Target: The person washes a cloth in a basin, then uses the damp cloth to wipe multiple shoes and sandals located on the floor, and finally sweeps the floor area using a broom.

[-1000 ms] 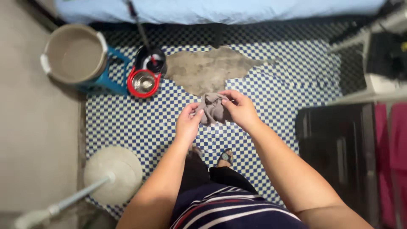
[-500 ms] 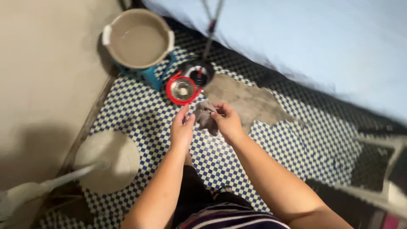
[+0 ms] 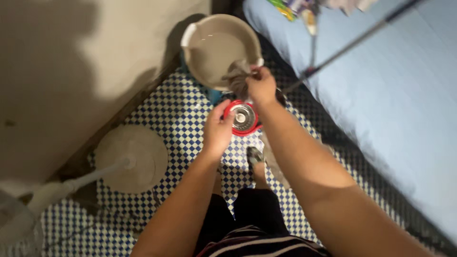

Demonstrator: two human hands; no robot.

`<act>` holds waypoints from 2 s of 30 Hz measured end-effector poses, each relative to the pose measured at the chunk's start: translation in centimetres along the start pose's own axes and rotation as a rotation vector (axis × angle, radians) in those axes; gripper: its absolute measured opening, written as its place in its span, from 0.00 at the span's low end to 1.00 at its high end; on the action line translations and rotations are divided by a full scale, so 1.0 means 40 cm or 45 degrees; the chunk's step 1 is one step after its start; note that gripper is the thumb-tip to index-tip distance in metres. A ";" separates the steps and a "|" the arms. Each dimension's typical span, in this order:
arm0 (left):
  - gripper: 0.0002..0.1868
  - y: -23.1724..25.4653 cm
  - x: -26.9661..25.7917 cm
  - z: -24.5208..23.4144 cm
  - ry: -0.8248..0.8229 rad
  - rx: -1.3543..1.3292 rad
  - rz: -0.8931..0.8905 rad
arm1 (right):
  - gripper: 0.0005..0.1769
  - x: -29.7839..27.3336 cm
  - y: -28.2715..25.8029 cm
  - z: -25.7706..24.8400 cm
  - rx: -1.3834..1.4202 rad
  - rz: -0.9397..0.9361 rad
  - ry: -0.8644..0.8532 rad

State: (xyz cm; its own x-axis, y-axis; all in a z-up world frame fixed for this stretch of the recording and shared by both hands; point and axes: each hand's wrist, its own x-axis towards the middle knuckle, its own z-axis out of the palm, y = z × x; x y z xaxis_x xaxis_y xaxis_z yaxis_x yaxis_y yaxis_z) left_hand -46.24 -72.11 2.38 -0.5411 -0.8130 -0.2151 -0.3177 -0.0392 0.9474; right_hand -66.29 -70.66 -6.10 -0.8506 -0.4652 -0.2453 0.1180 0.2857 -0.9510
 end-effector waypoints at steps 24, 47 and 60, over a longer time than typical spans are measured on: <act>0.18 -0.006 -0.344 -0.088 1.083 -0.080 -0.450 | 0.29 -0.293 0.036 0.088 -0.455 -0.404 -1.411; 0.16 -0.124 -1.456 -0.346 1.897 0.033 -0.559 | 0.26 -1.518 -0.122 0.217 -0.777 -0.732 -2.733; 0.14 -0.286 -1.834 -0.560 2.600 -0.171 -0.550 | 0.25 -2.031 -0.035 0.453 -0.560 -0.481 -3.063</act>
State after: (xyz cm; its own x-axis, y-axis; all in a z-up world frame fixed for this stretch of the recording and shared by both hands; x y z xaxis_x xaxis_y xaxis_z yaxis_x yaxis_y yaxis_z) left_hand 14.54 -25.04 12.62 0.9966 -0.0701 0.0432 -0.0631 -0.3133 0.9475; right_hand 11.95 -48.45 11.74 0.9786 -0.1442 -0.1470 -0.1569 -0.0598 -0.9858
